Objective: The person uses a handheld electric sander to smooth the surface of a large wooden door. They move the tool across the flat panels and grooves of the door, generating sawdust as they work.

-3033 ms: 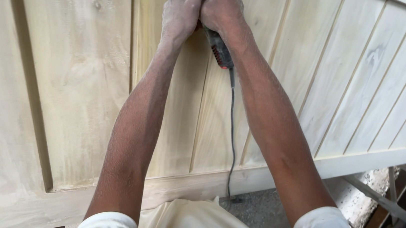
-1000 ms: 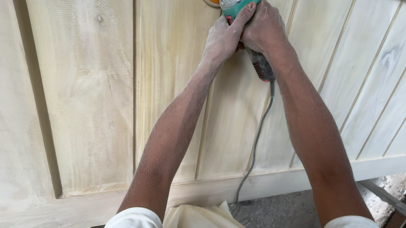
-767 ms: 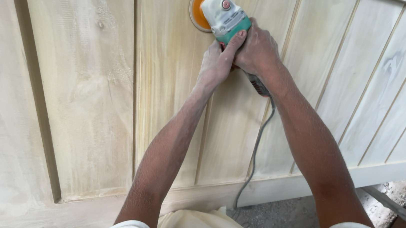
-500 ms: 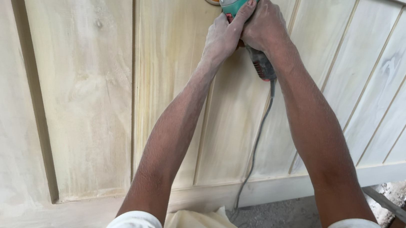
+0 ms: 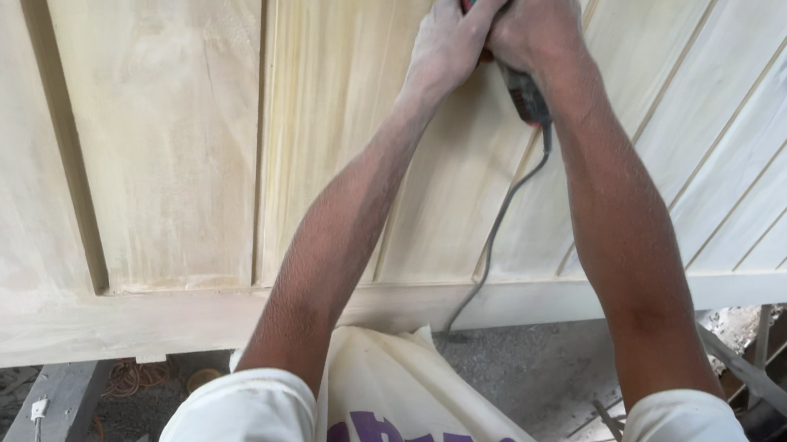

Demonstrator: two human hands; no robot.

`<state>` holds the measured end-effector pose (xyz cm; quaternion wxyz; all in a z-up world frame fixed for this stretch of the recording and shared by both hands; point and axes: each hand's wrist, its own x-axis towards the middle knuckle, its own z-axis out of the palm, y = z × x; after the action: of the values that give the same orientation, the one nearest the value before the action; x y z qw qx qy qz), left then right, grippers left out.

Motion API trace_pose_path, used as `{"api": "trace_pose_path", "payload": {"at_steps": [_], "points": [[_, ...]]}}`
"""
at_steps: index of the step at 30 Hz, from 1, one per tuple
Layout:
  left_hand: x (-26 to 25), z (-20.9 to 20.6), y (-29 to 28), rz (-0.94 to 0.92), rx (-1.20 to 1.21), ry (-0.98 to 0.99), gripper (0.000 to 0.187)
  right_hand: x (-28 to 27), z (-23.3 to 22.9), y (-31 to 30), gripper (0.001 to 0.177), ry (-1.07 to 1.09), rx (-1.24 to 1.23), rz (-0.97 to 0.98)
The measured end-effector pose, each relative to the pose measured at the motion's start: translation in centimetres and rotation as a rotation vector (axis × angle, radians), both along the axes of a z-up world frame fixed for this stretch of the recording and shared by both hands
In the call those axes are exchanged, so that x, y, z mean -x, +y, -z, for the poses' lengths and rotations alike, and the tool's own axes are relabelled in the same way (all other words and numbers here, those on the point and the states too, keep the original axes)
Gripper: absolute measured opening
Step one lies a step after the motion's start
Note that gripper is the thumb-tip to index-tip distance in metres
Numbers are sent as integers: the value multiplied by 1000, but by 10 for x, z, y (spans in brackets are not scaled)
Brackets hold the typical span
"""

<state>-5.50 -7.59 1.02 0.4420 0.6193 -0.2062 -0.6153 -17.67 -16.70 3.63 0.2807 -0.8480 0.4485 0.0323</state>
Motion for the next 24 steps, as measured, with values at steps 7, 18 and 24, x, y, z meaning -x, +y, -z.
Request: {"api": "trace_pose_path", "payload": {"at_steps": [7, 18, 24], "points": [[24, -5, 108, 19, -150, 44, 104, 13, -15, 101, 71, 42, -99, 10], [63, -21, 254, 69, -215, 212, 102, 53, -28, 244, 71, 218, -198, 40], [81, -18, 327, 40, -214, 245, 96, 68, -30, 312, 73, 231, -191, 11]]}}
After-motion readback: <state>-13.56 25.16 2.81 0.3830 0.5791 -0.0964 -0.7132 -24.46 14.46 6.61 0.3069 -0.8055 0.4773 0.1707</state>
